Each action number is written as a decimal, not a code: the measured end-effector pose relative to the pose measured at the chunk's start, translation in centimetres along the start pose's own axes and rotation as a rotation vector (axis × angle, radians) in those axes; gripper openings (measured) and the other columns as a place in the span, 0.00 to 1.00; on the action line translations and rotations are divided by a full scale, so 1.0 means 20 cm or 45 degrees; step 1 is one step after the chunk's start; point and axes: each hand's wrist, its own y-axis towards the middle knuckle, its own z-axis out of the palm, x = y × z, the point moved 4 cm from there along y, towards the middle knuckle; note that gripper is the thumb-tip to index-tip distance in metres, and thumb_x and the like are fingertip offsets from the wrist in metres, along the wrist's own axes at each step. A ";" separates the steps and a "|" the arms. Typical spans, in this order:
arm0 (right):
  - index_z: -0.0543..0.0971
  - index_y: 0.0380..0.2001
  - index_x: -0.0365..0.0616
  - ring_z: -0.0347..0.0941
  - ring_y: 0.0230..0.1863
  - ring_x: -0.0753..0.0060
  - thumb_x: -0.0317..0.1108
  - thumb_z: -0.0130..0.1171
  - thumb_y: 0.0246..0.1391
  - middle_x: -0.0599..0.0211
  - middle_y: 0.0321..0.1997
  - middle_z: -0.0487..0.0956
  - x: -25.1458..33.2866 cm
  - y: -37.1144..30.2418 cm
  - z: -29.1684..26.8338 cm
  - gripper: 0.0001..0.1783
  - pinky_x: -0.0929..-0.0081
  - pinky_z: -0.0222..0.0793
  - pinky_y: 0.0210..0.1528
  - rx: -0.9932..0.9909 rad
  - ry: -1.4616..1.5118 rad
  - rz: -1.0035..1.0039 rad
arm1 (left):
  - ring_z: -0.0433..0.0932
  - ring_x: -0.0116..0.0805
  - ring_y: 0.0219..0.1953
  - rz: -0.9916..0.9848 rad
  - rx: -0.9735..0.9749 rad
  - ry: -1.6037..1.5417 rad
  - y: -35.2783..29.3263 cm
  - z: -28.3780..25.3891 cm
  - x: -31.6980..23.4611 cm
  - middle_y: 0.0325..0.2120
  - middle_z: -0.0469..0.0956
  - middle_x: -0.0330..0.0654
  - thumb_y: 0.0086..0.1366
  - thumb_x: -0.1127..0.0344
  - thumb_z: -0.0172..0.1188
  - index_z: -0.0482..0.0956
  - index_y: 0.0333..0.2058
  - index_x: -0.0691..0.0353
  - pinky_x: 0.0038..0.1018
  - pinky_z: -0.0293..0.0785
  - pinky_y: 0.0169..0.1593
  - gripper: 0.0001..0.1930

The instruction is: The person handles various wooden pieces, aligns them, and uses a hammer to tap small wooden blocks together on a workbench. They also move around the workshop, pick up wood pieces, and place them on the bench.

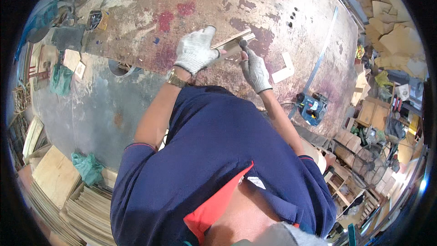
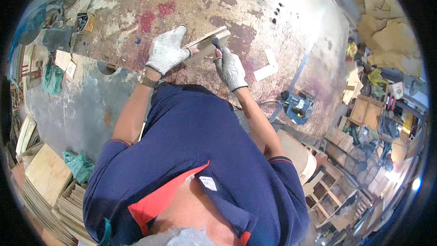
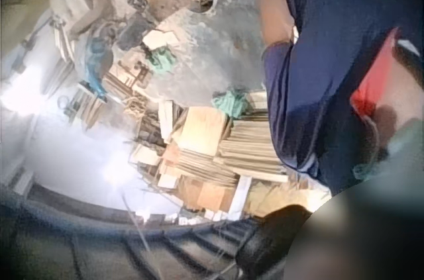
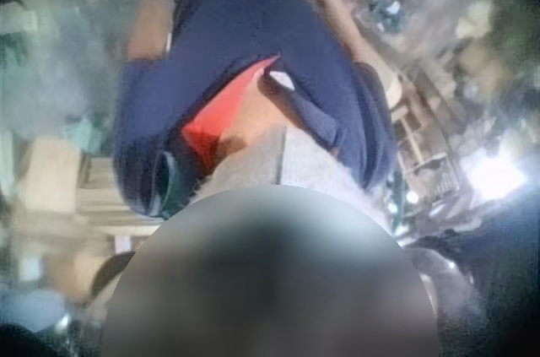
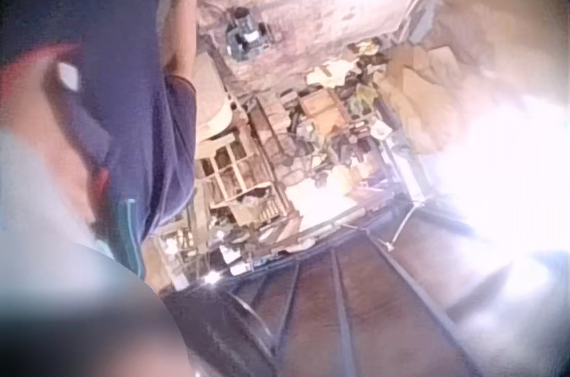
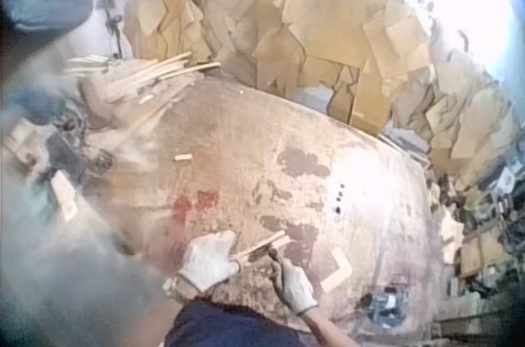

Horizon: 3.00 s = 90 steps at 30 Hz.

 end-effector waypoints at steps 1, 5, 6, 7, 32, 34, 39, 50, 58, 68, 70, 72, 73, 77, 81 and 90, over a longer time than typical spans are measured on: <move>0.79 0.39 0.40 0.80 0.29 0.37 0.48 0.47 0.71 0.44 0.25 0.80 0.03 0.00 -0.01 0.21 0.50 0.72 0.30 -0.007 0.029 -0.069 | 0.84 0.51 0.42 -0.002 0.070 -0.021 0.03 0.02 -0.02 0.40 0.83 0.52 0.55 0.39 0.69 0.76 0.44 0.59 0.42 0.80 0.45 0.31; 0.79 0.36 0.37 0.81 0.36 0.41 0.53 0.47 0.71 0.45 0.29 0.81 0.01 0.09 0.04 0.27 0.53 0.73 0.39 0.158 0.105 0.253 | 0.85 0.53 0.41 -0.179 0.264 0.028 0.09 0.17 -0.02 0.36 0.84 0.52 0.56 0.42 0.69 0.74 0.45 0.58 0.47 0.80 0.42 0.29; 0.79 0.36 0.37 0.81 0.36 0.42 0.53 0.47 0.70 0.45 0.29 0.82 0.00 0.10 0.06 0.27 0.53 0.73 0.39 0.181 0.133 0.259 | 0.85 0.53 0.40 -0.183 0.224 0.013 0.10 0.19 -0.01 0.35 0.84 0.52 0.56 0.42 0.69 0.74 0.45 0.58 0.47 0.80 0.41 0.28; 0.79 0.36 0.37 0.81 0.36 0.42 0.54 0.47 0.70 0.46 0.29 0.82 -0.01 0.11 0.08 0.28 0.53 0.73 0.39 0.170 0.166 0.257 | 0.85 0.54 0.39 -0.199 0.231 -0.003 0.11 0.21 0.02 0.34 0.84 0.52 0.56 0.43 0.69 0.74 0.46 0.57 0.47 0.80 0.41 0.28; 0.78 0.47 0.37 0.80 0.35 0.50 0.53 0.45 0.72 0.46 0.28 0.80 -0.07 -0.09 0.04 0.27 0.58 0.72 0.40 0.111 0.165 0.314 | 0.85 0.50 0.34 -0.058 -0.019 0.120 -0.07 0.33 -0.12 0.31 0.84 0.48 0.60 0.51 0.68 0.73 0.44 0.54 0.43 0.81 0.36 0.20; 0.76 0.52 0.39 0.81 0.34 0.48 0.51 0.44 0.72 0.46 0.29 0.80 -0.07 -0.11 0.06 0.26 0.56 0.73 0.39 0.049 0.129 0.359 | 0.85 0.50 0.33 -0.091 0.055 0.106 -0.07 0.33 -0.13 0.31 0.84 0.48 0.60 0.52 0.68 0.73 0.43 0.54 0.44 0.81 0.35 0.19; 0.76 0.50 0.38 0.77 0.26 0.54 0.43 0.46 0.73 0.51 0.25 0.78 0.12 -0.01 -0.15 0.19 0.60 0.70 0.31 -0.011 0.222 0.167 | 0.86 0.48 0.31 -0.027 0.115 0.136 -0.01 0.02 -0.22 0.27 0.82 0.47 0.58 0.58 0.69 0.73 0.41 0.54 0.42 0.80 0.32 0.17; 0.73 0.55 0.44 0.76 0.22 0.37 0.38 0.49 0.70 0.43 0.21 0.77 0.00 -0.15 0.01 0.16 0.49 0.68 0.24 -0.113 -0.027 0.128 | 0.83 0.40 0.42 0.257 -0.059 0.175 -0.11 0.09 -0.21 0.36 0.81 0.42 0.52 0.52 0.73 0.75 0.49 0.54 0.41 0.77 0.49 0.28; 0.72 0.57 0.45 0.79 0.28 0.36 0.39 0.51 0.68 0.42 0.24 0.79 -0.13 -0.08 0.06 0.18 0.46 0.69 0.26 -0.083 -0.033 0.153 | 0.84 0.42 0.36 0.013 -0.039 0.140 0.10 0.30 -0.20 0.32 0.81 0.44 0.58 0.57 0.67 0.74 0.43 0.55 0.39 0.78 0.41 0.18; 0.72 0.64 0.41 0.73 0.58 0.37 0.36 0.59 0.56 0.36 0.59 0.74 -0.32 -0.34 0.18 0.31 0.55 0.70 0.59 0.216 -0.003 0.718 | 0.83 0.40 0.37 0.140 -0.228 0.482 -0.16 0.60 -0.34 0.34 0.79 0.41 0.65 0.53 0.60 0.74 0.43 0.53 0.32 0.80 0.37 0.14; 0.71 0.64 0.41 0.71 0.59 0.36 0.36 0.59 0.56 0.37 0.59 0.74 -0.37 -0.40 0.20 0.32 0.55 0.70 0.59 0.272 -0.037 0.889 | 0.83 0.42 0.39 0.159 -0.250 0.519 -0.17 0.59 -0.35 0.38 0.81 0.44 0.65 0.54 0.60 0.74 0.44 0.54 0.33 0.80 0.39 0.14; 0.70 0.65 0.41 0.70 0.60 0.36 0.36 0.58 0.56 0.37 0.59 0.74 -0.41 -0.40 0.20 0.33 0.55 0.69 0.60 0.274 -0.078 0.900 | 0.84 0.44 0.41 0.158 -0.164 0.427 -0.16 0.58 -0.34 0.41 0.81 0.47 0.65 0.55 0.59 0.75 0.45 0.55 0.34 0.80 0.41 0.15; 0.69 0.65 0.41 0.70 0.60 0.36 0.36 0.58 0.56 0.37 0.58 0.74 -0.42 -0.42 0.19 0.33 0.55 0.68 0.60 0.297 -0.120 0.928 | 0.84 0.45 0.42 0.168 -0.026 0.342 -0.17 0.59 -0.35 0.42 0.82 0.48 0.65 0.56 0.59 0.75 0.46 0.55 0.35 0.81 0.42 0.15; 0.68 0.64 0.37 0.74 0.50 0.40 0.36 0.58 0.56 0.37 0.51 0.75 -0.44 -0.45 0.16 0.32 0.54 0.72 0.51 0.415 -0.082 1.021 | 0.85 0.47 0.41 0.155 0.003 0.333 -0.18 0.57 -0.37 0.46 0.82 0.54 0.63 0.58 0.60 0.74 0.51 0.57 0.38 0.80 0.46 0.19; 0.69 0.59 0.33 0.74 0.41 0.54 0.34 0.59 0.56 0.46 0.41 0.77 -0.44 -0.50 0.10 0.29 0.58 0.72 0.43 0.371 0.001 1.206 | 0.84 0.50 0.46 0.178 0.056 0.320 -0.18 0.55 -0.37 0.49 0.80 0.57 0.61 0.51 0.64 0.73 0.55 0.62 0.40 0.80 0.50 0.29; 0.73 0.55 0.38 0.73 0.33 0.64 0.31 0.55 0.53 0.55 0.34 0.78 -0.48 -0.59 0.09 0.25 0.63 0.72 0.37 0.346 -0.143 1.179 | 0.72 0.62 0.63 0.232 0.487 -0.215 -0.23 0.46 -0.31 0.65 0.66 0.66 0.51 0.25 0.64 0.56 0.71 0.65 0.48 0.67 0.67 0.61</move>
